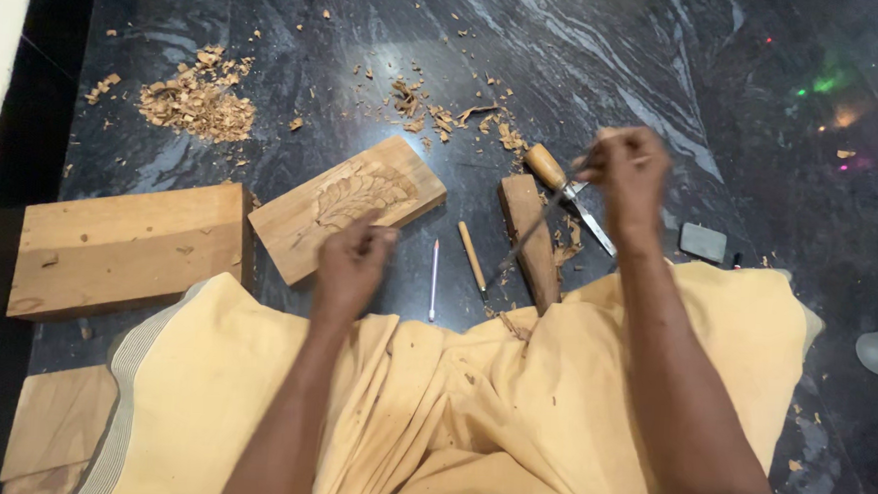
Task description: The person carves a leaf design into a rectangular wooden block using a chisel and mallet. They sketch the design with a pencil, then repeatedly strike the chisel to remove wood shavings and shape the pattern.
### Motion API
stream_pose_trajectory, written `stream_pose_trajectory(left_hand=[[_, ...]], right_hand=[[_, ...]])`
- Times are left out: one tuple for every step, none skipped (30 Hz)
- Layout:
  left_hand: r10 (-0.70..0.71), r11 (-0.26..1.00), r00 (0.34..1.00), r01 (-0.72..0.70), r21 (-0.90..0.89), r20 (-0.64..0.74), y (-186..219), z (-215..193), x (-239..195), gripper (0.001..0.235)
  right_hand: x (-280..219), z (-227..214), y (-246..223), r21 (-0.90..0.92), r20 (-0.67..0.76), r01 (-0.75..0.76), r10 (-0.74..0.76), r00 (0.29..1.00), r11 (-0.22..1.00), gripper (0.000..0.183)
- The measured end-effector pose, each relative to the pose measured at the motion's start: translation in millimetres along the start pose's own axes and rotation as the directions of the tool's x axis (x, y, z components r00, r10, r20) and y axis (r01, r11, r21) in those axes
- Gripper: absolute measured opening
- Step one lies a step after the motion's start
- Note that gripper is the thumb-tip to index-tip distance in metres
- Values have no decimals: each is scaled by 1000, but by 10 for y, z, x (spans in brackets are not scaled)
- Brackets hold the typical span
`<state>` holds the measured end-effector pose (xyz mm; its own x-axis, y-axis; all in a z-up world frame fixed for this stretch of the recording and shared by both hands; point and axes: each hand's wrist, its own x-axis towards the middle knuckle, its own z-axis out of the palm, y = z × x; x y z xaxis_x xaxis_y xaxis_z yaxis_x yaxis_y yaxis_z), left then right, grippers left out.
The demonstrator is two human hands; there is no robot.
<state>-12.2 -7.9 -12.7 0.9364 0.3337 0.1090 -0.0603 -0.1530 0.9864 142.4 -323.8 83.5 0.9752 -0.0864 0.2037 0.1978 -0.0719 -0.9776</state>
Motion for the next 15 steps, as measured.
stream_pose_trajectory(left_hand=[[-4,991,999,10,-136,46,13,167,-40,43],[66,990,990,-49,-131,128,33,303,-62,43],[128,987,973,-106,-121,193,55,377,-108,43],[107,994,974,-97,-59,199,80,495,-190,38],[83,996,979,-87,18,186,93,566,-271,33],[57,993,984,-74,94,170,119,631,-336,29],[34,984,987,-60,167,156,179,667,-356,24],[7,983,989,-34,181,149,241,663,-376,24],[-22,982,988,-8,187,154,293,661,-408,24],[-14,981,989,-15,194,146,332,617,-419,24],[-2,980,989,-27,195,146,368,595,-430,24],[10,980,989,-39,196,146,399,571,-438,24],[31,981,991,-56,186,132,433,568,-433,23],[52,981,992,-72,177,118,459,570,-438,21],[73,981,992,-90,169,105,465,555,-443,20]], right_hand=[[-101,131,-7,-6,40,-17,17,999,1000,12],[-210,269,-20,36,71,-13,11,997,999,12],[-330,477,-29,86,119,-17,7,993,996,12],[-460,619,-69,135,167,-24,1,986,990,13],[-584,763,-112,116,184,12,-33,982,993,12],[-705,855,-175,100,201,49,-68,977,994,11],[-787,925,-264,83,214,90,-106,971,992,11],[-852,992,-349,43,235,160,-166,958,986,11],[-920,989,-424,-6,248,230,-221,943,973,12],[-982,1006,-480,-52,263,300,-277,924,953,12],[-1042,1021,-527,-78,263,336,-306,915,939,12],[-1095,1040,-570,-103,263,372,-335,905,923,12],[-1126,1051,-621,-130,261,409,-367,893,903,12],[-1166,1061,-668,-154,277,454,-403,872,878,13],[-1221,1076,-702,-177,293,498,-438,850,849,14]])
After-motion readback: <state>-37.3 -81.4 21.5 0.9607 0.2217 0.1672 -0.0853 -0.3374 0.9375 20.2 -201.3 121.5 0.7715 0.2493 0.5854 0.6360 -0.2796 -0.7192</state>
